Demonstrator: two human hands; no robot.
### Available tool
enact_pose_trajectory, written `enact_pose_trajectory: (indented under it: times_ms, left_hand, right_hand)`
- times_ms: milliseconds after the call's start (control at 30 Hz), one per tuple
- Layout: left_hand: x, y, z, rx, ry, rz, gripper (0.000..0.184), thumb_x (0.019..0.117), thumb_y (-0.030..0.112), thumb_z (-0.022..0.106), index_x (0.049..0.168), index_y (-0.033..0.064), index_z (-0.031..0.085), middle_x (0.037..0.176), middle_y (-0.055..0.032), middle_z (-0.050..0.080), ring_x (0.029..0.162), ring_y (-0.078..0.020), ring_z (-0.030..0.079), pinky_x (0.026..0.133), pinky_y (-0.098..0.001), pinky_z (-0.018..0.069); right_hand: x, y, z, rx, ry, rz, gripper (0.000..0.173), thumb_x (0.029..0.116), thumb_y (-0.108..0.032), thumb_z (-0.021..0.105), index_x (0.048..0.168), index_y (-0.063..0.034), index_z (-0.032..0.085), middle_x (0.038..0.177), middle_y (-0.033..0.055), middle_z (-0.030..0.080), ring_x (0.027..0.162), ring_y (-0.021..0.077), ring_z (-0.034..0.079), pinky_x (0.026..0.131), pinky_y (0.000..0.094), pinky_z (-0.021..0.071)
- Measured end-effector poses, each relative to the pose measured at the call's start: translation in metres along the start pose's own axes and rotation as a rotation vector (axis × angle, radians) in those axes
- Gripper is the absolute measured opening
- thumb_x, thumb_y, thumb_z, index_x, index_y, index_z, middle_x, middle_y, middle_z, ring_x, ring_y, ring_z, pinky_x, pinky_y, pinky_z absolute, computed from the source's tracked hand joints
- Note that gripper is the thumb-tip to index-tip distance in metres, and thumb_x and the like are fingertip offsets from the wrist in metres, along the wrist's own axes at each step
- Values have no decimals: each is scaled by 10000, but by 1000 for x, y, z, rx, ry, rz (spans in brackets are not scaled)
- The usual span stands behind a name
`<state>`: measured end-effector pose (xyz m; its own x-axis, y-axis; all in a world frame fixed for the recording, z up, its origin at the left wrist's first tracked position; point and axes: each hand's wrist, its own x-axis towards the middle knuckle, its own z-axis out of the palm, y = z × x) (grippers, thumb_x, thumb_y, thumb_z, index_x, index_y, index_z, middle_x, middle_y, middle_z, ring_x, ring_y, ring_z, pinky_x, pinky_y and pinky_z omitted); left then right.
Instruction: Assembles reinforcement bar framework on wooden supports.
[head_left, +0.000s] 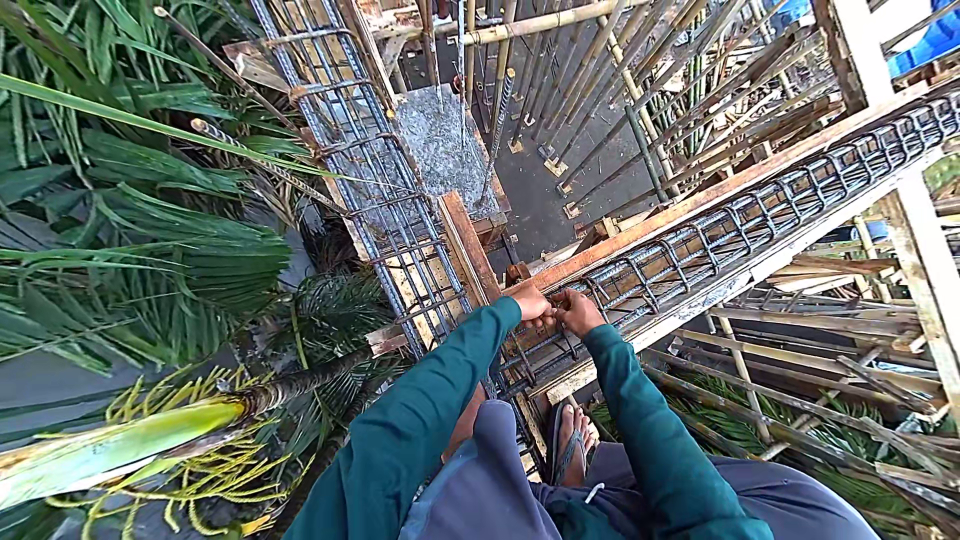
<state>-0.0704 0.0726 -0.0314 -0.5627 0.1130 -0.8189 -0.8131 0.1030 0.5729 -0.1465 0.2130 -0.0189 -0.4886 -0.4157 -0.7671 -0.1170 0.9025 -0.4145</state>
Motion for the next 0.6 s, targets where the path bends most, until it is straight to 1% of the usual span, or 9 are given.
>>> enact_pose_trajectory:
  times_ms: [100,133,200,300,400,467,533,600]
  left_hand:
    - [4,-7,2,154,-34,101,226,1053,112,550,1201,16,692,933,-88,723,656,-104,593,639,-281,499]
    - [5,-10,2,189,-33,128,232,1056,115,551,1216,17,688,931,-99,717,660,-119,589,647,-295,500]
    - [7,-15,2,243,-21,195,250,1059,128,548,1233,12,686,952,-123,713,701,-163,606,702,-347,517]
    - [5,-21,4,287,33,306,223,1037,162,613,1152,13,733,974,-135,741,796,-223,676,818,-432,551]
    - [5,-23,9,282,115,321,226,1022,218,646,1073,30,760,976,-138,754,906,-275,714,908,-518,550]
    - [8,-26,16,285,177,322,253,1021,255,636,1045,39,764,980,-141,755,961,-300,719,937,-565,540]
    - [9,-28,23,308,246,306,286,1024,287,609,1066,42,751,1004,-168,744,1002,-341,709,921,-604,529]
    - [2,-27,26,300,328,301,296,1030,290,610,1138,33,711,1072,-200,725,1058,-372,696,935,-614,526]
  right_hand:
    - [-7,-11,-1,-153,7,-11,394,991,-125,666,1361,-14,588,1183,228,687,1129,390,662,1020,581,502]
    - [-7,-11,-1,-184,12,-34,388,988,-116,666,1352,-6,591,1200,232,678,1147,393,653,1035,580,494]
    - [-5,-10,-4,-198,14,-72,364,982,-113,670,1327,-8,620,1224,223,671,1161,381,646,1048,570,489]
    - [-2,-3,-10,-115,-10,-75,325,982,-123,688,1292,-31,665,1198,190,696,1120,333,671,1031,542,509]
    - [0,3,-15,-30,-25,-60,312,980,-122,692,1282,-44,695,1155,168,731,1051,293,708,987,518,546]
    - [1,1,-17,-25,-33,-29,296,998,-149,666,1279,-60,703,1157,154,735,1020,283,716,965,513,556]
    - [0,-4,-19,-37,-43,-5,301,1026,-198,618,1282,-70,712,1157,159,737,1008,294,716,961,528,547]
    - [2,-8,-21,-62,-49,1,321,1038,-266,606,1267,-73,721,1114,163,745,974,303,721,943,541,550]
